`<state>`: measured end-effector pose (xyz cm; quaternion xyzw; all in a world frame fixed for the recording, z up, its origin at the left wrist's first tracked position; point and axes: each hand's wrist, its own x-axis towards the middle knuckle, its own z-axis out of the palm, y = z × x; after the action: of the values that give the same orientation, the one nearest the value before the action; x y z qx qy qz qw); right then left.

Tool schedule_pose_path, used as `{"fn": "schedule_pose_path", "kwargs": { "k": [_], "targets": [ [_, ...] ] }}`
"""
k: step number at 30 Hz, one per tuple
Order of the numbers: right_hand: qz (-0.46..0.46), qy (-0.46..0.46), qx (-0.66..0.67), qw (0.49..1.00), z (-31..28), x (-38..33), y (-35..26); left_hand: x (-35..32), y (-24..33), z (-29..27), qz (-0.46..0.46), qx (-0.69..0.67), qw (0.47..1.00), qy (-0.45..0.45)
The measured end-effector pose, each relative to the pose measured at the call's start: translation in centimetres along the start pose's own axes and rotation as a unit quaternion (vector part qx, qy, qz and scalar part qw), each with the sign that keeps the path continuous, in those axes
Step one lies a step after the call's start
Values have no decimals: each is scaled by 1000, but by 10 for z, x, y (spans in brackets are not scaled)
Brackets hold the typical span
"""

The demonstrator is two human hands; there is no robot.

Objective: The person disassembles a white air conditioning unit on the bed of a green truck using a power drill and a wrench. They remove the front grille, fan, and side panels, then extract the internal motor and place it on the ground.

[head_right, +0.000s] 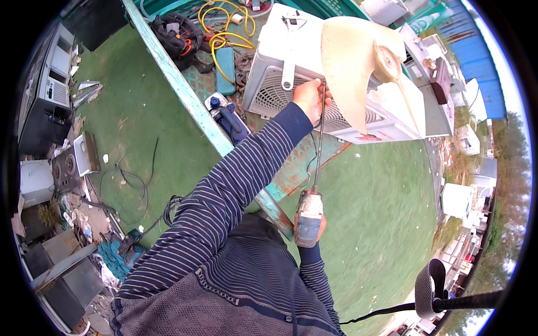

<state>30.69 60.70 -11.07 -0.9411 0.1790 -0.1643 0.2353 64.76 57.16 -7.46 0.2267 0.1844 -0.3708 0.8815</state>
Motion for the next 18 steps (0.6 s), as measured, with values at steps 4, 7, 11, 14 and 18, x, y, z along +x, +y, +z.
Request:
{"fn": "schedule_pose_path", "kwargs": {
  "k": [4,7,11,14,18],
  "targets": [
    [5,11,26,1000,1,-2,2,11,3,1,-33,-12,999,-27],
    [33,16,55,998,6,-5,2,19,3,-6,-28,2,999,-46],
    [87,8,93,992,5,-4,7,27,-2,-7,-24,22,997,-64],
    [100,-17,181,978,-5,-13,22,12,1,-6,16,93,992,-84],
    [219,-26,502,837,-21,-30,41,-8,-3,-10,52,105,993,-2]
  ]
}}
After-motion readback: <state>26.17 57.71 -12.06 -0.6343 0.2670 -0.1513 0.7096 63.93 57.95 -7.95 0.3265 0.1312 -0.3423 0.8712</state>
